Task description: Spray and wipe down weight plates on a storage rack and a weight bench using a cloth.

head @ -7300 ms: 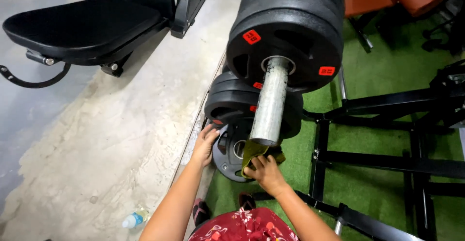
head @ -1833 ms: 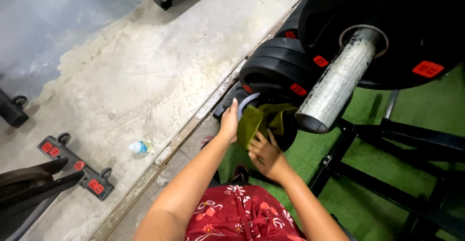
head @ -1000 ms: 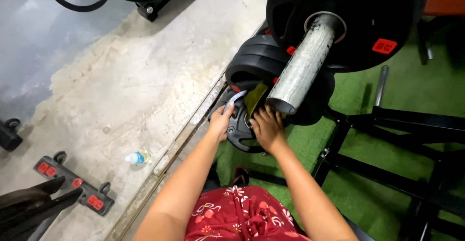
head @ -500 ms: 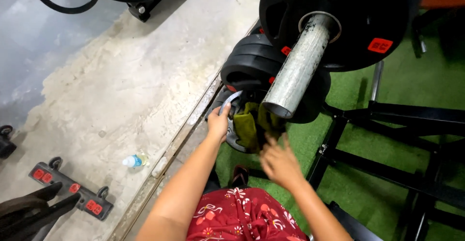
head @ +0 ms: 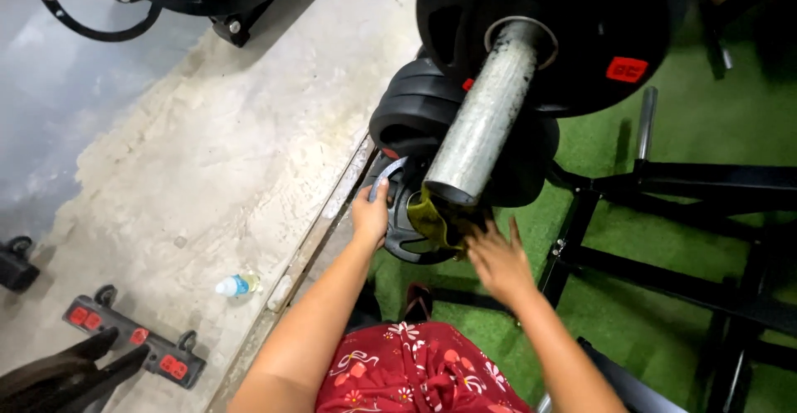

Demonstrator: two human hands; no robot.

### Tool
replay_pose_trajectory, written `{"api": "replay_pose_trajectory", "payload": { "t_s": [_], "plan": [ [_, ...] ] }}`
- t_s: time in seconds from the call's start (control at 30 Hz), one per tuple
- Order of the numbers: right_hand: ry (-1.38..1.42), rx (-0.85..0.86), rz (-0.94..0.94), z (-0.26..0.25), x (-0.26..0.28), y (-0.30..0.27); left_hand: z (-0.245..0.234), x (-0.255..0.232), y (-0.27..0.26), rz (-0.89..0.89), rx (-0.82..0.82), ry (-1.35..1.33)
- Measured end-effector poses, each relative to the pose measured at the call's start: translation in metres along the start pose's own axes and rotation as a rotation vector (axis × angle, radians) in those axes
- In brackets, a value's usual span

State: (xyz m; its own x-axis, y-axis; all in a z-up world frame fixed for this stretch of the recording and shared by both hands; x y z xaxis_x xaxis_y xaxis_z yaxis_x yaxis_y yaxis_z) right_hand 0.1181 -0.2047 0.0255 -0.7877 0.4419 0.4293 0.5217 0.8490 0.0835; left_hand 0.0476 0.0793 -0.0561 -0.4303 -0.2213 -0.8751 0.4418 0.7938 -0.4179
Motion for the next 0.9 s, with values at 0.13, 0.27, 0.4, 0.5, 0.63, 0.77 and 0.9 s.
{"api": "replay_pose_trajectory", "payload": {
  "t_s": [0.13,0.27,0.4,0.5,0.63,0.77,0.9],
  "plan": [
    [-0.114,0.022,0.041,0.018,-0.031,0.035,-0.001,-0.007,-0.001,0.038,-0.008,0.076],
    [0.066,-0.158,0.098,0.03,-0.037,0.051,-0.003,-0.006,0.002,0.093,-0.036,0.112],
    [0.214,-0.252,0.142,0.049,-0.039,0.025,-0.003,-0.016,-0.007,0.065,-0.013,0.043],
    [0.212,-0.211,0.073,0.041,0.0,-0.004,-0.002,-0.005,-0.003,0.008,0.002,0.006],
    [0.198,-0.049,0.016,0.033,0.066,-0.007,0.002,0.005,0.005,0.001,0.004,-0.049],
    [0.113,-0.028,-0.105,0.021,0.102,0.006,-0.001,0.005,0.006,0.012,-0.008,-0.046],
    [-0.031,0.038,-0.256,0.014,0.121,0.015,0.0,0.004,0.007,0.047,-0.003,0.032]
  ]
}}
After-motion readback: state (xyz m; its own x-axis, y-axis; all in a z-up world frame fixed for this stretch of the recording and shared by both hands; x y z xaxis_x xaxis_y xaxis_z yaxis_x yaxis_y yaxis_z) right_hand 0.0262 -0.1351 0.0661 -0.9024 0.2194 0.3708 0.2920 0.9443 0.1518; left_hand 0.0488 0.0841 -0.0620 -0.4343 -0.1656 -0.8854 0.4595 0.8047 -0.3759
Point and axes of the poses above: each hand's wrist, its own y-axis towards the middle knuckle, its own z-axis out of the palm, x = y × z, the point moved 8 cm from there along y, towards the middle knuckle, and after that the axes turned 5 degrees about y, right-handed, at the moved point
